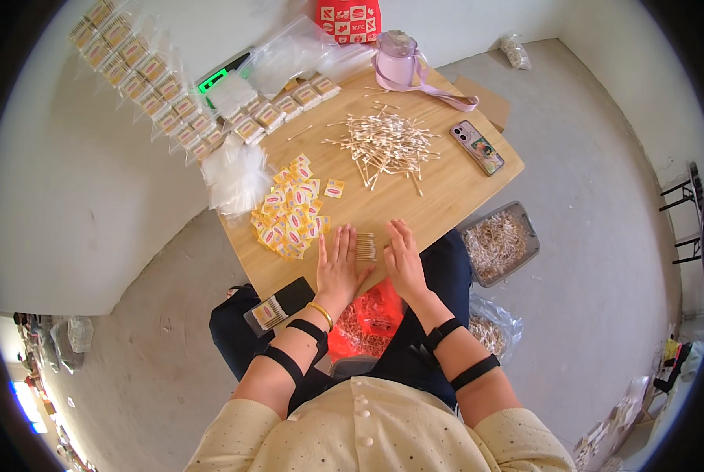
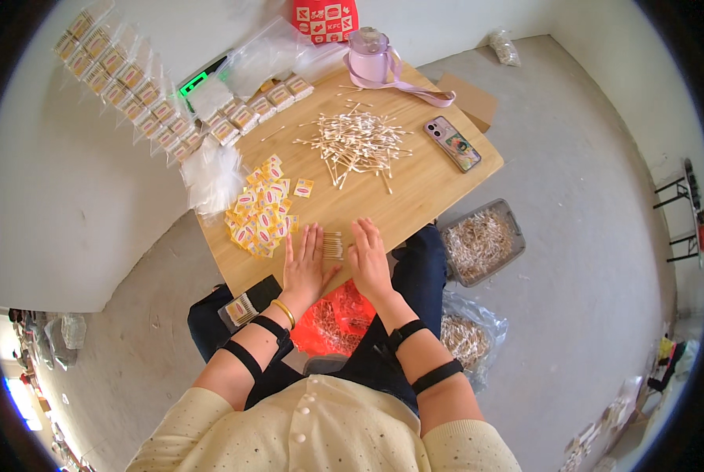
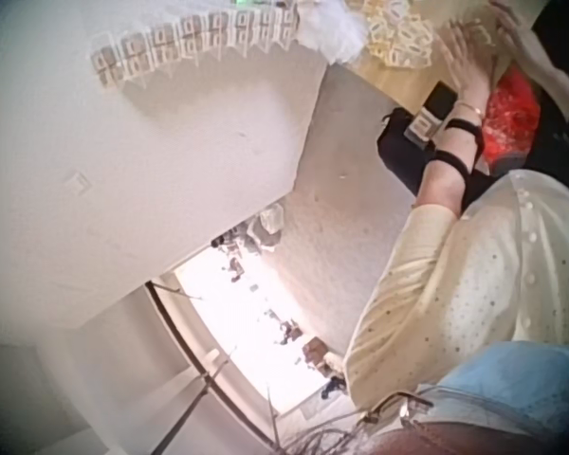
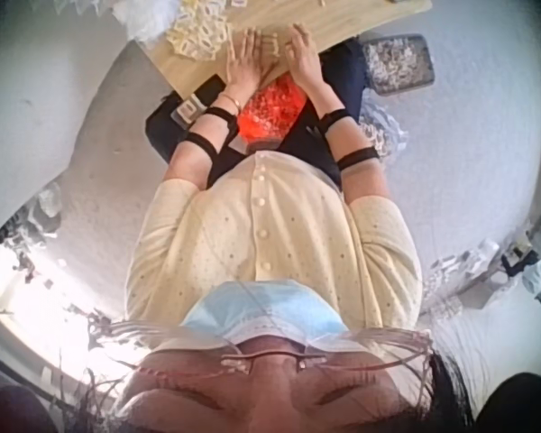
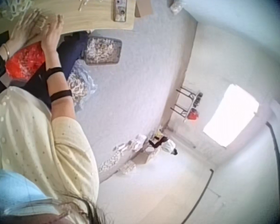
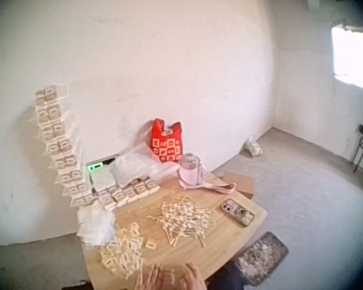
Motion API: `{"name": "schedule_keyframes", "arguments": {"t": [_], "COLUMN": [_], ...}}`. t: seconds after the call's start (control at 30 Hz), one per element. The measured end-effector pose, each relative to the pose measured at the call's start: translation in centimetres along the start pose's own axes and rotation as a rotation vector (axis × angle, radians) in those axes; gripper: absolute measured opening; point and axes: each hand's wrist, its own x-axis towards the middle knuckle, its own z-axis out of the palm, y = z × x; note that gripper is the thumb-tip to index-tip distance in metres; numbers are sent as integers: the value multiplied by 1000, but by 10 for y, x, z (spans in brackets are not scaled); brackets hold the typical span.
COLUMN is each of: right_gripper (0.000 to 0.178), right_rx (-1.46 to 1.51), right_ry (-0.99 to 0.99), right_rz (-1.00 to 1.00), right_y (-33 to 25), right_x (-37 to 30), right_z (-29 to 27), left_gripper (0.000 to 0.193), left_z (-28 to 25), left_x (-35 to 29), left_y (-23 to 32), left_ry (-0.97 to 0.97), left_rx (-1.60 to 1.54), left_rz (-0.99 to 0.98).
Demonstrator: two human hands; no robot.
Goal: Group multiple cotton swabs and insert them into small plastic packets.
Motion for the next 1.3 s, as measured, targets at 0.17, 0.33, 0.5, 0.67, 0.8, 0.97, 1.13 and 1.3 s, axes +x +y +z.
{"name": "schedule_keyframes", "arguments": {"t": [0.17, 0.33, 0.5, 0.67, 0.8, 0.97, 1.13, 1.3], "right_gripper": [50, 53, 51, 52, 56, 56, 54, 47], "right_rx": [-242, -466, -531, -582, -491, -399, -374, -406], "right_ry": [-235, -378, -366, -370, -343, -184, -126, -381], "right_rz": [-219, -265, -250, -275, -212, -80, -44, -335], "right_y": [-7, -4, -6, -5, -3, -1, 4, -2], "right_x": [-8, -27, -25, -23, -19, -12, -16, -16], "right_z": [-7, -14, -13, -15, -23, -41, -39, -36], "left_gripper": [93, 92, 91, 91, 92, 93, 93, 94], "left_z": [3, 0, -1, -2, 0, 3, 3, -1], "left_x": [-1, -2, -2, -5, -6, -8, -7, -8], "left_y": [-2, -2, -3, -4, -2, -2, 1, 3], "left_ry": [3, 17, 53, 78, 89, 82, 74, 76], "left_rx": [19, 75, -31, -84, -80, -40, -60, -74], "left_rz": [2, 22, 20, 31, 31, 15, 9, -13]}}
